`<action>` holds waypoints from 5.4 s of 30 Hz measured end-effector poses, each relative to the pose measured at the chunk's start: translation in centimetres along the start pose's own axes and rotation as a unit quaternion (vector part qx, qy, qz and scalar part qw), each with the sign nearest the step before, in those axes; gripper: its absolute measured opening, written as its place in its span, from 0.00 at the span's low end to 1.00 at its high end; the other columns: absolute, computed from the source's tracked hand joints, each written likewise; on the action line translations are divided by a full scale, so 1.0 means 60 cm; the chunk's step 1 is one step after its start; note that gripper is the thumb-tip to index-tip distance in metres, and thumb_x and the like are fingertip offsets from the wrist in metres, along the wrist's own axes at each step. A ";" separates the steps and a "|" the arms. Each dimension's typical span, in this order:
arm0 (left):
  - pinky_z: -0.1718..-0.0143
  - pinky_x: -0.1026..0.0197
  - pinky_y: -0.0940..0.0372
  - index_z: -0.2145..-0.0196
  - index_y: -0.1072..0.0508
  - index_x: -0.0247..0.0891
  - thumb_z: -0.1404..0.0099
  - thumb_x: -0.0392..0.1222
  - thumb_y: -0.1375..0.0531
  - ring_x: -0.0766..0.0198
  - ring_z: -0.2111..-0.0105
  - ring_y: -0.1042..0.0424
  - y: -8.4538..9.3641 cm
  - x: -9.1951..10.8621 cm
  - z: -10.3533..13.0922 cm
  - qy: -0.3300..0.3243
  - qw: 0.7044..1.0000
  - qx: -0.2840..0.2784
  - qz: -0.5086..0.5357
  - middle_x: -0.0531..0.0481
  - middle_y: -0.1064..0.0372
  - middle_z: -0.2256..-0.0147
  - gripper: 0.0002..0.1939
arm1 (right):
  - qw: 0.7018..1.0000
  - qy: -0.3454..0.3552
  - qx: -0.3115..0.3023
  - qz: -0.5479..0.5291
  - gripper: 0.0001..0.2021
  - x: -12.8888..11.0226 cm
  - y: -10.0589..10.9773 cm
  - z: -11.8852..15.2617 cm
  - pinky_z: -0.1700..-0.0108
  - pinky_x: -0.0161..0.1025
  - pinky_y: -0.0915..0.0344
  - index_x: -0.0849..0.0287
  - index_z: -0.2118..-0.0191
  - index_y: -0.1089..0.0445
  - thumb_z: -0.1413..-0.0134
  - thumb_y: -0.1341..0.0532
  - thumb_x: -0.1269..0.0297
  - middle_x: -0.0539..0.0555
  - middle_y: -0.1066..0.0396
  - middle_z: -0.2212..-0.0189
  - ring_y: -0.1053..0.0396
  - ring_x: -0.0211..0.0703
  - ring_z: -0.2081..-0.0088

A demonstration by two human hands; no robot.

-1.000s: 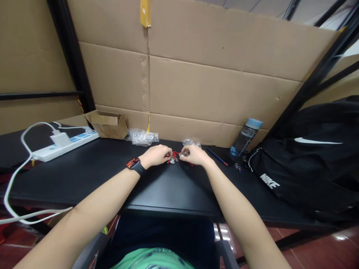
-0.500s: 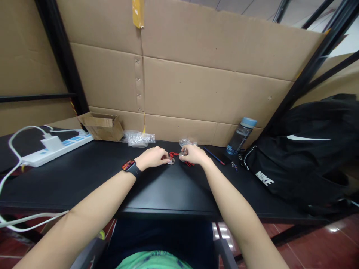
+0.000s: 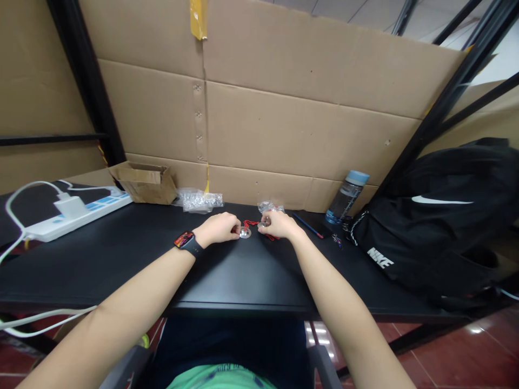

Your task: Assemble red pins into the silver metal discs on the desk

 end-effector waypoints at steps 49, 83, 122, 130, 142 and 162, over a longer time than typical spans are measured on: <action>0.65 0.64 0.32 0.62 0.20 0.38 0.36 0.44 0.39 0.61 0.67 0.23 0.056 0.028 0.000 0.001 0.960 0.135 0.245 0.49 0.20 0.67 0.10 | 0.937 0.250 0.087 -0.229 0.20 -0.118 0.061 0.049 0.55 0.34 0.34 0.57 0.53 0.27 0.55 0.34 0.67 0.52 0.22 0.57 0.25 0.42 0.58; 0.66 0.65 0.37 0.65 0.21 0.39 0.37 0.37 0.39 0.65 0.72 0.25 0.063 0.044 0.004 -0.047 0.980 0.139 0.137 0.52 0.22 0.71 0.06 | 0.923 0.309 0.093 -0.209 0.24 -0.121 0.038 0.042 0.56 0.36 0.34 0.58 0.49 0.29 0.57 0.33 0.71 0.54 0.22 0.58 0.24 0.45 0.58; 0.67 0.65 0.38 0.66 0.21 0.39 0.38 0.36 0.40 0.63 0.71 0.25 0.062 0.054 0.004 -0.036 0.981 0.146 0.126 0.50 0.22 0.70 0.06 | 0.931 0.243 0.050 -0.269 0.32 -0.108 0.016 0.027 0.65 0.34 0.35 0.58 0.45 0.36 0.61 0.31 0.70 0.53 0.23 0.61 0.32 0.35 0.71; 0.66 0.63 0.32 0.62 0.22 0.37 0.35 0.45 0.39 0.62 0.69 0.24 0.080 0.031 0.008 -0.003 0.938 0.211 0.276 0.48 0.21 0.67 0.10 | 0.838 0.179 0.078 -0.509 0.32 -0.070 0.031 0.004 0.59 0.38 0.27 0.57 0.49 0.34 0.66 0.28 0.68 0.58 0.27 0.53 0.24 0.42 0.61; 0.66 0.62 0.31 0.61 0.23 0.34 0.34 0.53 0.38 0.61 0.68 0.24 0.063 0.035 0.002 -0.010 0.901 0.200 0.386 0.44 0.22 0.64 0.17 | 0.790 0.143 0.082 -0.591 0.29 -0.047 0.038 0.003 0.52 0.47 0.26 0.58 0.54 0.25 0.67 0.22 0.59 0.57 0.24 0.56 0.23 0.45 0.61; 0.60 0.57 0.27 0.61 0.18 0.37 0.37 0.49 0.37 0.55 0.64 0.20 0.081 0.014 0.011 0.031 0.913 0.250 0.321 0.44 0.19 0.63 0.14 | 0.802 0.142 0.083 -0.574 0.28 -0.051 0.036 0.005 0.53 0.45 0.25 0.59 0.54 0.24 0.65 0.23 0.57 0.56 0.24 0.57 0.22 0.46 0.61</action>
Point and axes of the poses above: each hand's wrist, its own z-axis away from the middle knuckle, its own y-axis out of the back of the hand, x = y × z, the point moved 10 cm from there along -z, towards the middle knuckle
